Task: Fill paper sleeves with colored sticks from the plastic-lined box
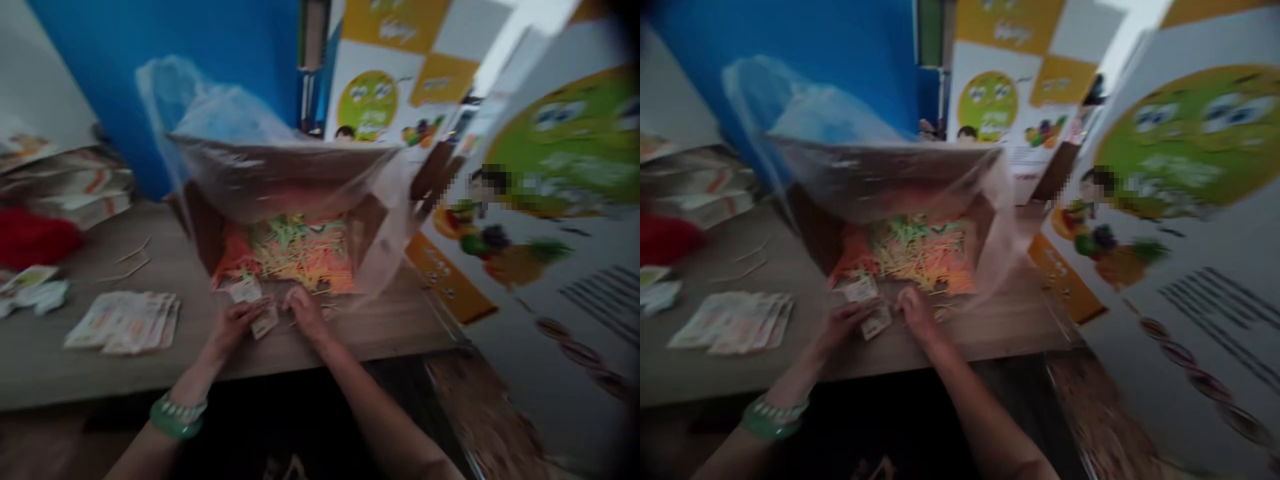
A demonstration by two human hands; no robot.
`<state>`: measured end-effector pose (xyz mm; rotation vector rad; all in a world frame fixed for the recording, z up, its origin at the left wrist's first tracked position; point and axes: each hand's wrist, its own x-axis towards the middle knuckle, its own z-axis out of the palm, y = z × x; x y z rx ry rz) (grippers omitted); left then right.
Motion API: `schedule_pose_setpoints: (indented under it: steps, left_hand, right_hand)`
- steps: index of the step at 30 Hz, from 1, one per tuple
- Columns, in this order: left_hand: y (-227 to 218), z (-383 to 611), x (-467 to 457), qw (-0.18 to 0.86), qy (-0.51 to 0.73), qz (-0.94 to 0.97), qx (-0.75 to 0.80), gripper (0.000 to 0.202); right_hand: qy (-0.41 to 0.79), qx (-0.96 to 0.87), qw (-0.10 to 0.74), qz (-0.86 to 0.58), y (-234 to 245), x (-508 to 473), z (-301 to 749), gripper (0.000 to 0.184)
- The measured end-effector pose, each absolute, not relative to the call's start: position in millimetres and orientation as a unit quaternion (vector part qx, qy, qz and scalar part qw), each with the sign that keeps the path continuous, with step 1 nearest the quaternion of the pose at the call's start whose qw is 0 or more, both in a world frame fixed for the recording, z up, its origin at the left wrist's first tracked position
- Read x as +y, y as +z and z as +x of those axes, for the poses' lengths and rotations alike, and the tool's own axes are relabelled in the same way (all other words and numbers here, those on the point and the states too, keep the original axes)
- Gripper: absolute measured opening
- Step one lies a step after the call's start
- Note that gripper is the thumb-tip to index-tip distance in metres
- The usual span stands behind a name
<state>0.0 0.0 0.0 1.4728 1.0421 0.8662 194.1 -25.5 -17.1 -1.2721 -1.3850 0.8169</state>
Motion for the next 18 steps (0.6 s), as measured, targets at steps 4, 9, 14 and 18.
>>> schedule_pose_setpoints:
  steps: [4, 9, 14, 18]
  left_hand:
    - [-20.7, -19.2, -7.5, 0.540, 0.404, 0.579, 0.458, 0.035]
    - [-12.8, -11.0, -7.2, 0.557, 0.426, 0.553, 0.450, 0.037]
    - [-7.1, -12.5, -12.1, 0.574, 0.366, 0.588, 0.436, 0.037]
    - [-1.2, -7.4, -10.1, 0.520, 0.383, 0.631, 0.430, 0.037]
  right_hand:
    - [0.355, -0.591, 0.507, -0.517, -35.7, -30.2, 185.8, 0.015]
    - [0.355, -0.584, 0.509, -0.523, -22.6, -31.7, 196.0, 0.016]
    - [0.370, -0.551, 0.551, -0.506, -10.8, -33.6, 195.3, 0.014]
    - [0.356, -0.555, 0.558, -0.504, 2.0, -34.6, 198.3, 0.014]
